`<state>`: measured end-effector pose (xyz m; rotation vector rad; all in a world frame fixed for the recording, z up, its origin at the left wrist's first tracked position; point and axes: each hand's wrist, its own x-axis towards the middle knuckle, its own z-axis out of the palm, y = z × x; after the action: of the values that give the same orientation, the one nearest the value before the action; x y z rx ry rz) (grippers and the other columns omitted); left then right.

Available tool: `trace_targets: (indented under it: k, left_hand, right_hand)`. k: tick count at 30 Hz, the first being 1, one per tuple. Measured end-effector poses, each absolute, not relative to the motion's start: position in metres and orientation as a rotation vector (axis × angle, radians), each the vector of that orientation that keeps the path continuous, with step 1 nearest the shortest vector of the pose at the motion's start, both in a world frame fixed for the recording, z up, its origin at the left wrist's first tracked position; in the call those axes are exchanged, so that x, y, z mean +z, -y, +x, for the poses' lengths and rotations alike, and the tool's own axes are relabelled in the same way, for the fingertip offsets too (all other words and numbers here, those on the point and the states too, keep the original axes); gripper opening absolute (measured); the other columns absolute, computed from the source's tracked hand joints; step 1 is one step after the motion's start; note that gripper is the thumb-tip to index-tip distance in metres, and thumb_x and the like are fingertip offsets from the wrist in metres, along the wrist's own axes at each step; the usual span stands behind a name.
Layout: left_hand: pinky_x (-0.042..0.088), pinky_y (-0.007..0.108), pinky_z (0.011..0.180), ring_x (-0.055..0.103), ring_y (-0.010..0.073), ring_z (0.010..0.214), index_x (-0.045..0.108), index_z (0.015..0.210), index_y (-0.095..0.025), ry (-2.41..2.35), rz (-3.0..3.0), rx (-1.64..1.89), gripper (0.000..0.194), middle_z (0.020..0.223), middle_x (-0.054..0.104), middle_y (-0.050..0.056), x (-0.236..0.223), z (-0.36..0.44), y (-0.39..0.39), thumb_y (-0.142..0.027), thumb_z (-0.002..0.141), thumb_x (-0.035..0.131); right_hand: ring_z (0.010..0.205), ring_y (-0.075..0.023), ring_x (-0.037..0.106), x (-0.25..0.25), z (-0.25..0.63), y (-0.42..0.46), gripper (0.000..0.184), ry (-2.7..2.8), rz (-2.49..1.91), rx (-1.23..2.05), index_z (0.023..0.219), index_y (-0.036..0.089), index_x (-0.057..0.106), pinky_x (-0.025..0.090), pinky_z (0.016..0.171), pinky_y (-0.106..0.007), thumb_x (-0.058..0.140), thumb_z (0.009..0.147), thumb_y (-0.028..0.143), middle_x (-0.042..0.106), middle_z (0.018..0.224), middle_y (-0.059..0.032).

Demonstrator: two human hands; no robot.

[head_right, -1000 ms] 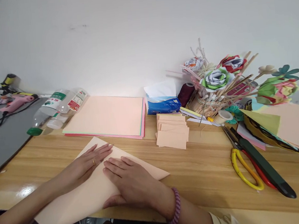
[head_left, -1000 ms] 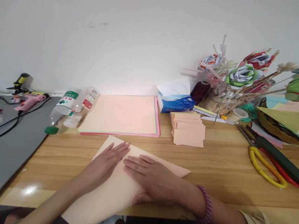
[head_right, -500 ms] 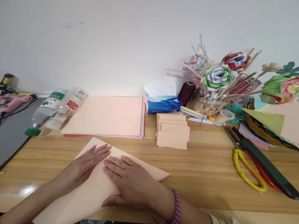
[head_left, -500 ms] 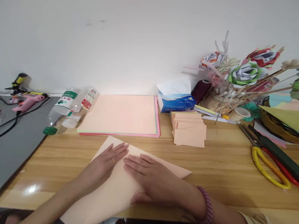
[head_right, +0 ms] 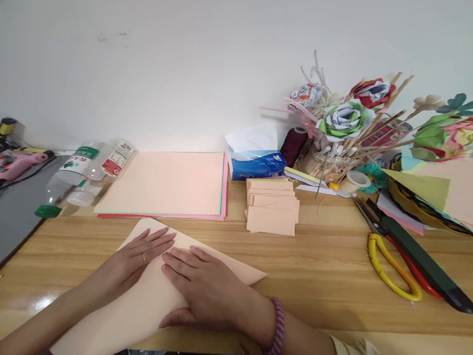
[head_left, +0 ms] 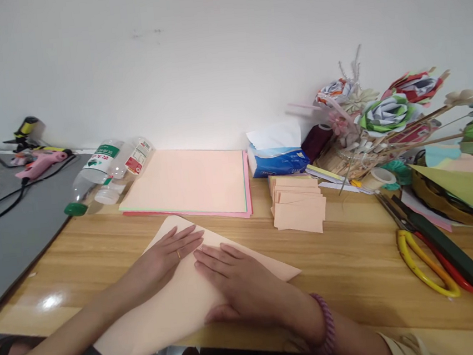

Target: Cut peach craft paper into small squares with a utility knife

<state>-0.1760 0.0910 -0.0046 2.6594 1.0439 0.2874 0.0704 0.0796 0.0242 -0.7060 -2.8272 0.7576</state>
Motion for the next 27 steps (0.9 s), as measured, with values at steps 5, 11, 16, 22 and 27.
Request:
trace_targets:
  k: [5, 11, 16, 22, 27]
  left_hand:
    - [0.023, 0.045, 0.111, 0.029, 0.0178, 0.134, 0.020, 0.143, -0.029, -1.038, 2.712, 0.333, 0.059, 0.142, 0.040, 0.000, -0.010, -0.179, -0.098, -0.007, 0.089, 0.030]
    - [0.021, 0.047, 0.111, 0.027, 0.0194, 0.135, 0.019, 0.143, -0.030, -1.060, 2.737, 0.297, 0.057, 0.145, 0.034, 0.000, -0.014, -0.182, -0.096, -0.011, 0.091, 0.032]
    - [0.021, 0.050, 0.111, 0.032, 0.0218, 0.133, 0.023, 0.142, -0.029, -1.109, 2.723, 0.281, 0.052, 0.144, 0.036, 0.001, -0.009, -0.180, -0.093, -0.026, 0.093, 0.038]
    - [0.026, 0.050, 0.109, 0.037, 0.0251, 0.130, 0.028, 0.141, -0.029, -1.135, 2.749, 0.330, 0.057, 0.141, 0.041, 0.002, -0.010, -0.178, -0.093, -0.041, 0.088, 0.049]
    - [0.023, 0.048, 0.111, 0.037, 0.0241, 0.130, 0.026, 0.141, -0.029, -1.133, 2.796, 0.330, 0.059, 0.141, 0.040, 0.001, -0.015, -0.181, -0.094, -0.042, 0.088, 0.048]
  right_hand:
    - [0.136, -0.0193, 0.019, 0.020, 0.069, -0.080, 0.078, 2.829, -0.710, 0.607, 0.136, 0.005, 0.034, 0.008, 0.113, -0.034, 0.023, 0.086, 0.064, 0.030, 0.146, -0.0125]
    - [0.135, -0.0195, 0.022, 0.018, 0.072, -0.071, 0.069, 2.801, -0.764, 0.494, 0.134, 0.005, 0.036, 0.012, 0.112, -0.035, 0.024, 0.091, 0.057, 0.033, 0.145, -0.0116]
    - [0.136, -0.0185, 0.018, 0.024, 0.094, -0.058, 0.068, 2.784, -0.816, 0.559, 0.135, 0.005, 0.033, 0.012, 0.113, -0.036, 0.031, 0.090, 0.056, 0.032, 0.146, -0.0117]
    - [0.138, -0.0174, 0.014, 0.029, 0.129, -0.041, 0.066, 2.755, -0.936, 0.738, 0.139, 0.008, 0.029, 0.006, 0.113, -0.034, 0.035, 0.091, 0.053, 0.027, 0.148, -0.0099]
    - [0.138, -0.0169, 0.012, 0.030, 0.148, -0.033, 0.068, 2.739, -0.997, 0.849, 0.142, 0.010, 0.025, 0.006, 0.113, -0.036, 0.038, 0.090, 0.053, 0.024, 0.148, -0.0094]
